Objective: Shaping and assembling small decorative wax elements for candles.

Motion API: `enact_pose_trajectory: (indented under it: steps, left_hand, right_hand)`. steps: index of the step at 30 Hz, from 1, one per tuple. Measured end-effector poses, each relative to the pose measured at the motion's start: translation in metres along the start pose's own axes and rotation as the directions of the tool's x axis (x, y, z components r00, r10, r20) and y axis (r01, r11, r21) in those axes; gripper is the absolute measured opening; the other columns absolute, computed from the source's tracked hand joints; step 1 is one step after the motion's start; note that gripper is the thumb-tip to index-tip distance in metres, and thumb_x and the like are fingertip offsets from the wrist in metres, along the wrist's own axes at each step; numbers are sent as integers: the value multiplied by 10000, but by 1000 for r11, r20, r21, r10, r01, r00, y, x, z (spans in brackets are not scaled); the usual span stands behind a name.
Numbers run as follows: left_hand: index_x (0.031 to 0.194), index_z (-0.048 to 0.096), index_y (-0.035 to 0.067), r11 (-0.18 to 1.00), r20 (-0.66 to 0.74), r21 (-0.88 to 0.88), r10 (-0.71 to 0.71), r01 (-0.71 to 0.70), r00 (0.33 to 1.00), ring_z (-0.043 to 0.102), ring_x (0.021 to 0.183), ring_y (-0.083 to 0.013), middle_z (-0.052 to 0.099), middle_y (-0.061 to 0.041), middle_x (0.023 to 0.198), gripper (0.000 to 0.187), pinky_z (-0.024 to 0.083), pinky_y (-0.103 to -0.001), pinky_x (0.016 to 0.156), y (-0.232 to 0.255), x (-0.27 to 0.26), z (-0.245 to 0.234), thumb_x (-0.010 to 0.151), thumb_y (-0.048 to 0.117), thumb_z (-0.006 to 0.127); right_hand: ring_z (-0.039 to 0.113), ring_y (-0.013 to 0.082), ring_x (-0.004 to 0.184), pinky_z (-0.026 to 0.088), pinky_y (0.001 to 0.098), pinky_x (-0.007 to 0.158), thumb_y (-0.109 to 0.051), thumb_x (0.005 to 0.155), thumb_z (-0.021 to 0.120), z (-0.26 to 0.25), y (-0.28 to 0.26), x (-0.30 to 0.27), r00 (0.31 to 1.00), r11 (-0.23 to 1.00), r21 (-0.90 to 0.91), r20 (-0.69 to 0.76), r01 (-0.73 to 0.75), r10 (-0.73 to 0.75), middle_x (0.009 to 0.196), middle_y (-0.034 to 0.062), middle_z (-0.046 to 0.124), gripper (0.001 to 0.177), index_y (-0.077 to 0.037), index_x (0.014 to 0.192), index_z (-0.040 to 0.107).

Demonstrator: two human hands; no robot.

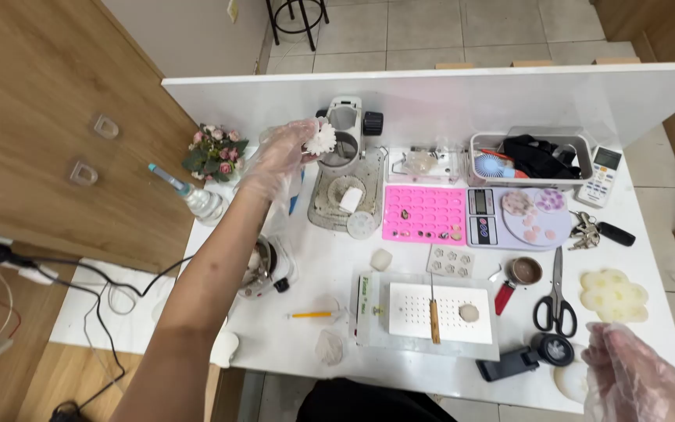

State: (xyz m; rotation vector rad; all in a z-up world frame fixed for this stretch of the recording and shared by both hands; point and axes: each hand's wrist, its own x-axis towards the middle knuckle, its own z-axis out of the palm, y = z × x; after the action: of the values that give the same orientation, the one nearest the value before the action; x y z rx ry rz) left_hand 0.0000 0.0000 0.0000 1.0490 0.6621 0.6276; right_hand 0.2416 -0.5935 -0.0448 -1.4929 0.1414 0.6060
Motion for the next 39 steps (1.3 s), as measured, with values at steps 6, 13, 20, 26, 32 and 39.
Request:
enact_pose_trajectory:
  steps: [6,13,20,26,32,39]
  left_hand:
    - [966,774,50,956,-49,284,92,-74,995,688,851,-175,769,-82,939,115,552,-311,778,-35,105,-30,878,120,794]
    - [891,779,12,912,-35,405,87,-66,996,716,824,-143,784,-82,867,100,586,-238,814,-26,98,4,882,108,806]
    - [909,795,76,667,81,659,398,-349,914,704,786,-123,770,-29,844,51,586,-268,762,-53,112,-6,871,110,795]
    - [1049,731,51,515,-56,689,740,-511,670,654,863,-123,706,-42,963,177,567,-278,791,-28,74,-26,972,207,768]
    - [1101,682,65,895,166,362,212,-260,963,656,832,-138,675,-46,961,178,572,-286,722,-14,-159,118,992,201,718]
    - [1315,594,32,290,749,208,567,-934,343,642,1132,-318,617,-217,1300,590,552,-416,977,-67,-295,243,791,219,792]
  right_hand:
    - [674,204,969,569,349,906,-198,1081,678,18,6,-12,986,993,-78,-146,-93,81,1077,125,700,247,20,1196,672]
    - [666,144,823,537,320,632,-221,1029,690,-115,136,87,997,987,163,76,6,-18,1041,128,718,342,-57,1328,710]
    - [625,183,849,516,366,813,-218,1101,711,-9,74,-26,971,983,-150,-196,106,-135,988,125,672,310,81,1168,665]
    - [647,179,912,525,366,899,-231,1054,678,68,7,-94,955,984,-176,-297,-35,-19,1047,107,692,325,33,1243,674]
    - [628,199,931,489,333,903,-241,1111,573,168,-44,-135,869,802,-490,-158,343,-468,1049,112,679,340,44,1283,644]
    - [560,298,1284,510,452,1112,-611,944,740,169,-45,-46,828,763,332,-125,554,-547,1465,199,473,1023,-45,1643,253]
